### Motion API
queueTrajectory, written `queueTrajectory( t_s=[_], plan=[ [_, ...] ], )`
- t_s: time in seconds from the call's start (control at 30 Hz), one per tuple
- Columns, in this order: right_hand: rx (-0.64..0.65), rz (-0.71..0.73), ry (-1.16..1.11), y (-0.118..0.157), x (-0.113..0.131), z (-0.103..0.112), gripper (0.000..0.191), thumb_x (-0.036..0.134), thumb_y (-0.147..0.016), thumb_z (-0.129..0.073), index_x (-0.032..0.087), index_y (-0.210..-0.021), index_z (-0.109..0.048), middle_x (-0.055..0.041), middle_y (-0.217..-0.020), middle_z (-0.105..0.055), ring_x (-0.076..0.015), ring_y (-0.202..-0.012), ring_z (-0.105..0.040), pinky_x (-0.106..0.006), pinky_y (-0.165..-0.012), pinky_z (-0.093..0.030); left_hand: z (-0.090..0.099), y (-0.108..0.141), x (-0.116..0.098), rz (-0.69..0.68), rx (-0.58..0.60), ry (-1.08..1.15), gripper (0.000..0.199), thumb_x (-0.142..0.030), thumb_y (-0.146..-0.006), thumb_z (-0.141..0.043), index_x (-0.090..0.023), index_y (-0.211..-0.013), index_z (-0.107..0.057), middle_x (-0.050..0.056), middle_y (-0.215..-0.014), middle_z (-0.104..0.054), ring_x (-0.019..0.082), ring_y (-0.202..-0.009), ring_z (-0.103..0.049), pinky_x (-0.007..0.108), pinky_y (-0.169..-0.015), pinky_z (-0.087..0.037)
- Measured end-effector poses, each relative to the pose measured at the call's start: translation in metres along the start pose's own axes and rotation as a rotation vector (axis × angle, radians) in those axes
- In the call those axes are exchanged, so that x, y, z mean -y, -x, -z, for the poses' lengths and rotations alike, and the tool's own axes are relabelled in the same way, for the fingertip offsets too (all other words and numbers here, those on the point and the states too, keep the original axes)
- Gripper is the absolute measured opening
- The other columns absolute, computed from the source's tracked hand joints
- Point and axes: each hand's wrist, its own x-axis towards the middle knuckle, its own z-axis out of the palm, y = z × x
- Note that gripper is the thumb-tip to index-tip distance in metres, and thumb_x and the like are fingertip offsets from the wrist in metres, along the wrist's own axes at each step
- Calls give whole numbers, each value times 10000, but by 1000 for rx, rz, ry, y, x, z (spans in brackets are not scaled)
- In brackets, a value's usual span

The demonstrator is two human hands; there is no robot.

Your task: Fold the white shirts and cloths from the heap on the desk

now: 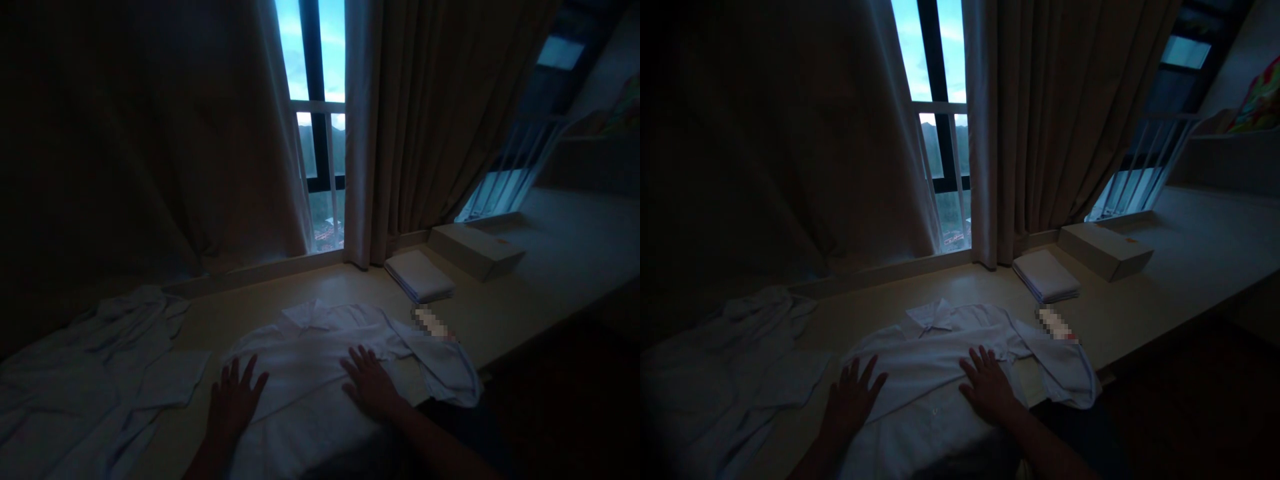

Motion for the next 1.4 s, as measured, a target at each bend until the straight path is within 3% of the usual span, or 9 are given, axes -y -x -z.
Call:
queueTrajectory(
  t_s=[0.3, 0.4, 0.57, 0.73, 0.83, 0.93, 1.13, 1.23, 1.4],
  plan=[
    [9, 51, 55, -7, -9, 20, 560, 550, -945, -380, 320, -1454, -342, -33, -1546, -266, -282, -1432, -166, -524, -1141, -145, -2, 5, -8, 4, -15, 48, 571, -520, -858, -357, -271, -1357, -477, 139, -1545, -272, 392, -1434, -117, 690, -1030, -182],
    [-71, 57, 106, 9, -21, 23, 542, 481, -943, -428, 279, -1442, -372, -58, -1504, -359, -270, -1407, -250, -519, -1144, -151, -3, 3, -3, -41, -5, 57, 530, -527, -838, -391, -287, -1282, -552, 110, -1545, -284, 400, -1436, -96, 689, -1038, -168],
    [-266, -167, 223, 53, -65, 15, 483, 323, -940, -426, 180, -1401, -438, -122, -1436, -450, -270, -1345, -370, -491, -1114, -251, -3, 2, -2, -23, -8, 58, 534, -508, -838, -393, -274, -1296, -537, 131, -1544, -278, 383, -1437, -118, 668, -1043, -189],
    [-245, -179, 216, 63, -80, 15, 465, 323, -940, -417, 211, -1391, -445, -89, -1467, -414, -252, -1368, -331, -458, -1099, -276, -3, 4, -8, -12, -28, -13, 497, -375, -856, -374, -255, -1311, -533, 127, -1525, -323, 370, -1434, -148, 653, -1067, -155],
    [-286, -206, 206, 56, -78, 23, 428, 296, -929, -431, 189, -1339, -493, -108, -1412, -474, -251, -1316, -395, -435, -1070, -317, -9, 2, -29, -57, -120, -26, 521, -295, -875, -314, -155, -1335, -512, 154, -1501, -358, 326, -1427, -205, 591, -1114, -141],
    [-392, -267, 230, 61, -80, 36, 396, 249, -920, -416, 167, -1296, -511, -126, -1330, -529, -253, -1244, -449, -423, -1042, -343, -20, 5, -72, -238, -196, 39, 530, -334, -902, -304, -127, -1350, -497, 149, -1481, -392, 295, -1406, -277, 528, -1142, -164],
    [-475, -491, 388, 118, -105, 58, 383, 304, -852, -512, 144, -1199, -523, -174, -1183, -552, -326, -1102, -483, -472, -925, -379, -33, 22, -165, -405, -303, 210, 568, -459, -914, -352, -208, -1420, -409, 109, -1519, -335, 300, -1423, -236, 536, -1143, -183],
    [-439, -487, 451, 153, -111, 58, 354, 331, -839, -522, 168, -1153, -530, -166, -1151, -552, -328, -1065, -490, -473, -905, -372, -30, 27, -182, -372, -295, 242, 573, -475, -913, -351, -215, -1420, -408, 110, -1520, -335, 313, -1429, -210, 557, -1139, -169],
    [-368, -422, 486, 184, -101, 54, 371, 324, -835, -526, 201, -1186, -520, -152, -1207, -530, -330, -1102, -470, -459, -898, -360, -26, 28, -181, -393, -293, 251, 558, -457, -913, -359, -224, -1417, -413, 108, -1532, -310, 319, -1441, -164, 567, -1141, -137]
  ],
)
